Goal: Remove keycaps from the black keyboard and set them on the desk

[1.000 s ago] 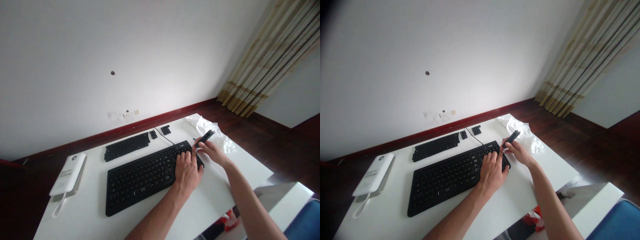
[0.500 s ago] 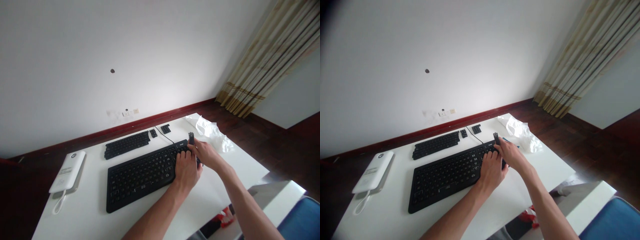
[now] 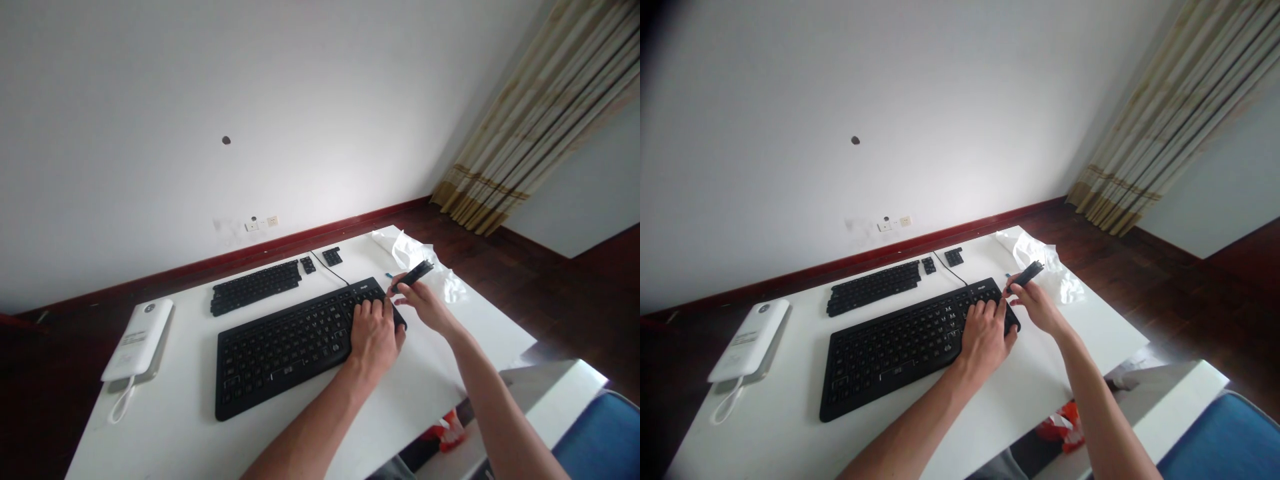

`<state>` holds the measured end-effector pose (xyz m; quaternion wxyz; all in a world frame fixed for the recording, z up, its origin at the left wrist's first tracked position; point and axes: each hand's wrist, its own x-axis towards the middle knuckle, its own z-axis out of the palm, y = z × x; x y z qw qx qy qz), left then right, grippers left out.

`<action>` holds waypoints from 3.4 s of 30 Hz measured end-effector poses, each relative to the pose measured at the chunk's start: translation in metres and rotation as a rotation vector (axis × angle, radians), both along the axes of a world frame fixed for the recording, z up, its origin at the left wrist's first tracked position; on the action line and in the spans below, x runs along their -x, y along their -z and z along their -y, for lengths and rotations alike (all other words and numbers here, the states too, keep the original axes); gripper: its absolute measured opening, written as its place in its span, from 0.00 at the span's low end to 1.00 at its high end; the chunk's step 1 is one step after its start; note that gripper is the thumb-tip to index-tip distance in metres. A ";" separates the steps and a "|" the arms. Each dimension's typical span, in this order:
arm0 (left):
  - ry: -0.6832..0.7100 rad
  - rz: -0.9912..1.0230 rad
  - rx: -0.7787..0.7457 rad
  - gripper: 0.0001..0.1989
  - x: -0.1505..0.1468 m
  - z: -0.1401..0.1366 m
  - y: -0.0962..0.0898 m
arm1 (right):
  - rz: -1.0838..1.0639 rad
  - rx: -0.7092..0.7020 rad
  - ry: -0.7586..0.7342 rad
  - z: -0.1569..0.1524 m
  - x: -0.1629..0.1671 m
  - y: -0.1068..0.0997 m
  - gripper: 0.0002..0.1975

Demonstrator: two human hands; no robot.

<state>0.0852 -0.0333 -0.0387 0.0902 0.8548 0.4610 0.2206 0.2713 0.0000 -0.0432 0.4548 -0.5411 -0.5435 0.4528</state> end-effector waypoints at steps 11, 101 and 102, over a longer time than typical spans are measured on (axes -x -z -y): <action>-0.006 -0.017 0.012 0.31 0.001 -0.001 0.000 | 0.037 -0.103 0.107 -0.005 0.009 -0.001 0.21; 0.036 0.048 0.257 0.23 0.004 -0.010 -0.002 | -0.041 0.119 0.115 0.021 0.001 -0.005 0.29; 0.038 0.044 0.266 0.23 0.004 -0.010 -0.002 | -0.032 0.120 0.099 0.019 0.000 -0.005 0.30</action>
